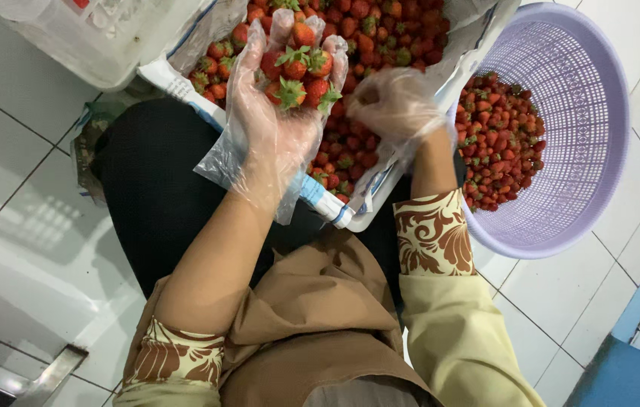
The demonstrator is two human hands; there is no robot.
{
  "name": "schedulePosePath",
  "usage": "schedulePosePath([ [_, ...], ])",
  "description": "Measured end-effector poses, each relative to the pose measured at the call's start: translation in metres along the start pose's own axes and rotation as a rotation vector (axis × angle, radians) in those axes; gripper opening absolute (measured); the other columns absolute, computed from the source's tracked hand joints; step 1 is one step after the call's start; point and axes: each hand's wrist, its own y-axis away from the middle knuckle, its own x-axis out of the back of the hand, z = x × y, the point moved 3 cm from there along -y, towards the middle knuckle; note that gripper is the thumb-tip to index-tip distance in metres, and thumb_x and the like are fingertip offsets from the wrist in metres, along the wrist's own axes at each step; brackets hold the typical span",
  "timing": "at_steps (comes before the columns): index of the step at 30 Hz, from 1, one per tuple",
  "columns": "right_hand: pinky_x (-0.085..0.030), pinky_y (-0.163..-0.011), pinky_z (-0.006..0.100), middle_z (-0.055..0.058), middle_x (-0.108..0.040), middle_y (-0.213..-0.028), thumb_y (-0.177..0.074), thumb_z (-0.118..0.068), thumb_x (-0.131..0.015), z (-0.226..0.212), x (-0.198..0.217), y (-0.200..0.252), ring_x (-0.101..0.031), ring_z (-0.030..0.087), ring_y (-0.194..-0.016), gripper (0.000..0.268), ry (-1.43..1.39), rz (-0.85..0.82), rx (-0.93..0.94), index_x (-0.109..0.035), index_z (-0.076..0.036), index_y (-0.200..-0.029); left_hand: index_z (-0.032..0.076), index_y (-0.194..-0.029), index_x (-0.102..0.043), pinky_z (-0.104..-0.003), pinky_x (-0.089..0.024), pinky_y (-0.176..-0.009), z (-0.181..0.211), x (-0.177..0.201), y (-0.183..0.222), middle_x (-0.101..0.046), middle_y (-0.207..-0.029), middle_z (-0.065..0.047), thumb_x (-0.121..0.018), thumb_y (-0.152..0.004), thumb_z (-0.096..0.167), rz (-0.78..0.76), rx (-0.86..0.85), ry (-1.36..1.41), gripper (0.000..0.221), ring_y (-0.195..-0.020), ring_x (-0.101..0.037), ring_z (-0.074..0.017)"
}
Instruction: The person sits on the floor and sorts strawberries by hand, picking them from a white crate and placing them into a purple colander. The person wears disposable gloves and handles the fruit one at a time or in small handfuls.
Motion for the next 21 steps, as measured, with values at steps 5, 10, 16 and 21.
schedulePosePath([
  [5, -0.057, -0.088, 0.035, 0.010, -0.073, -0.120, -0.092, -0.027, -0.078, 0.008, 0.012, 0.003, -0.071, 0.019, -0.099, 0.031, -0.230, 0.292, 0.137, -0.073, -0.014, -0.120, 0.006, -0.117, -0.068, -0.047, -0.059, -0.099, 0.001, -0.002, 0.001, -0.066, -0.123, -0.018, -0.058, -0.104, 0.031, 0.001, -0.016, -0.027, 0.030, -0.114, -0.064, -0.0360],
  [10, -0.065, -0.082, 0.034, 0.004, -0.077, -0.119, -0.090, -0.019, -0.068, 0.010, -0.008, 0.010, -0.075, 0.018, -0.094, 0.033, -0.054, -0.105, -0.073, -0.076, -0.026, -0.121, 0.007, -0.117, -0.067, -0.046, -0.058, -0.098, 0.001, -0.003, 0.001, -0.065, -0.123, -0.017, -0.058, -0.106, 0.032, -0.029, -0.006, -0.017, 0.029, -0.113, -0.063, -0.0348],
  [16, -0.054, -0.089, 0.039, 0.007, -0.077, -0.102, -0.095, -0.032, -0.068, -0.009, -0.029, 0.002, -0.069, 0.022, -0.092, 0.043, 0.491, -0.377, 0.138, -0.063, -0.033, -0.138, 0.007, -0.119, -0.065, -0.044, -0.058, -0.097, 0.000, -0.002, 0.001, -0.063, -0.124, -0.015, -0.056, -0.108, 0.033, -0.074, -0.008, -0.023, 0.029, -0.116, -0.063, -0.0350],
  [21, -0.053, -0.088, 0.038, 0.001, -0.075, -0.100, -0.091, -0.029, -0.071, -0.014, -0.029, 0.003, -0.065, 0.020, -0.092, 0.027, 0.546, -0.241, 0.188, -0.074, -0.026, -0.119, 0.006, -0.119, -0.065, -0.047, -0.059, -0.098, 0.002, -0.001, 0.003, -0.064, -0.123, -0.016, -0.055, -0.106, 0.032, 0.014, -0.024, -0.020, 0.031, -0.114, -0.063, -0.0343],
])
